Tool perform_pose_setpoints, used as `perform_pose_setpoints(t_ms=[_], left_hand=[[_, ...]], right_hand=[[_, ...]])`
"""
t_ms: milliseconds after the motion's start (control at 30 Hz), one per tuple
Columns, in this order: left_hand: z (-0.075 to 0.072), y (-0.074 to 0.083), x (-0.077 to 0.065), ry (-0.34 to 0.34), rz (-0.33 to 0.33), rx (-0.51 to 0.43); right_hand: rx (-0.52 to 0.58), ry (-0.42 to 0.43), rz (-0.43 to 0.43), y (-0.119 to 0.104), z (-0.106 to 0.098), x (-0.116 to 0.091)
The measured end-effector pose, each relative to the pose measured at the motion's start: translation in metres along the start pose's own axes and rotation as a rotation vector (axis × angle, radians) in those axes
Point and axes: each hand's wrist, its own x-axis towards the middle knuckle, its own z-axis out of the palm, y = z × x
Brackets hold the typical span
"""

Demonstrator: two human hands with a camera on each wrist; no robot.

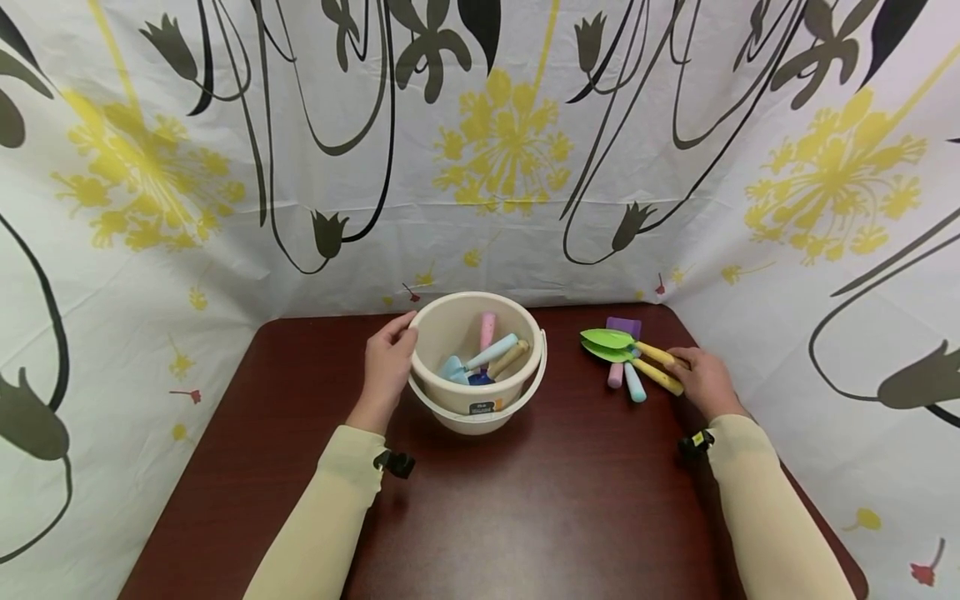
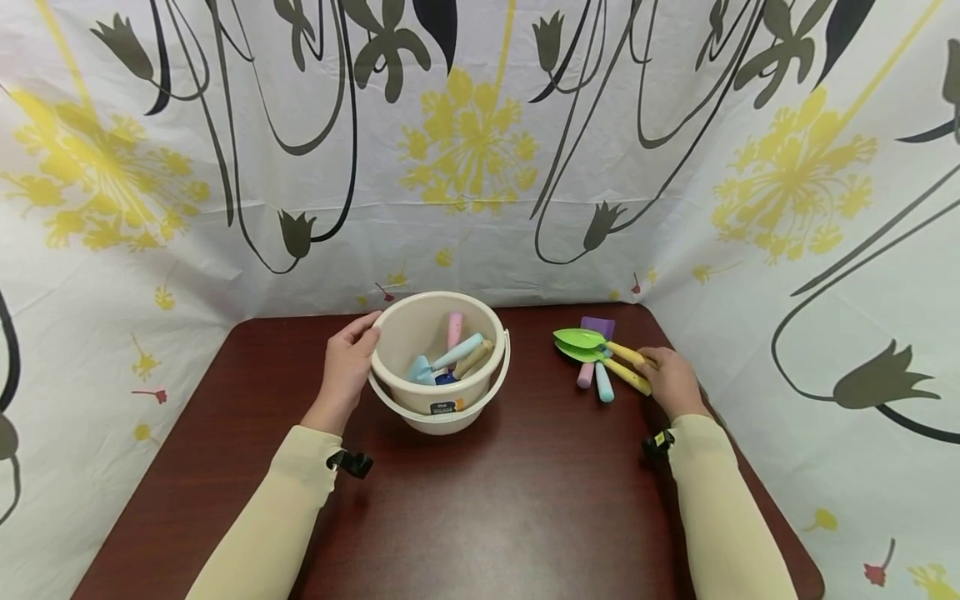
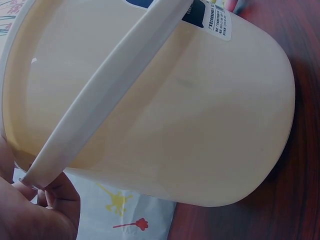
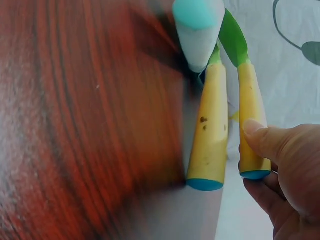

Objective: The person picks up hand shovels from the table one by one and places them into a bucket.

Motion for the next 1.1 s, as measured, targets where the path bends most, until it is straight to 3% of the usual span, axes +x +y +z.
perform_pose_setpoints(t_ms=[200,533,667,1100], left_hand=[[0.000,0.000,0.001,-0.001,-0.001,0.002],[0.000,0.001,0.000,0.002,0.009,0.005],[0.000,0.001,0.000,0.008,0.015,0.004],[0.000,-0.001,0.000,0.002,0.002,0.007]], right_hand=[[0.001,0.034,-0.033,-0.009,-0.004,-0.001],[0.019,0.071,-0.029,-0.045,-0.019,0.000],[0.051,0.084,-0.035,-0.062,-0.027,-0.002],[0.083,0.135,-0.165,-0.134,-0.048,-0.005]])
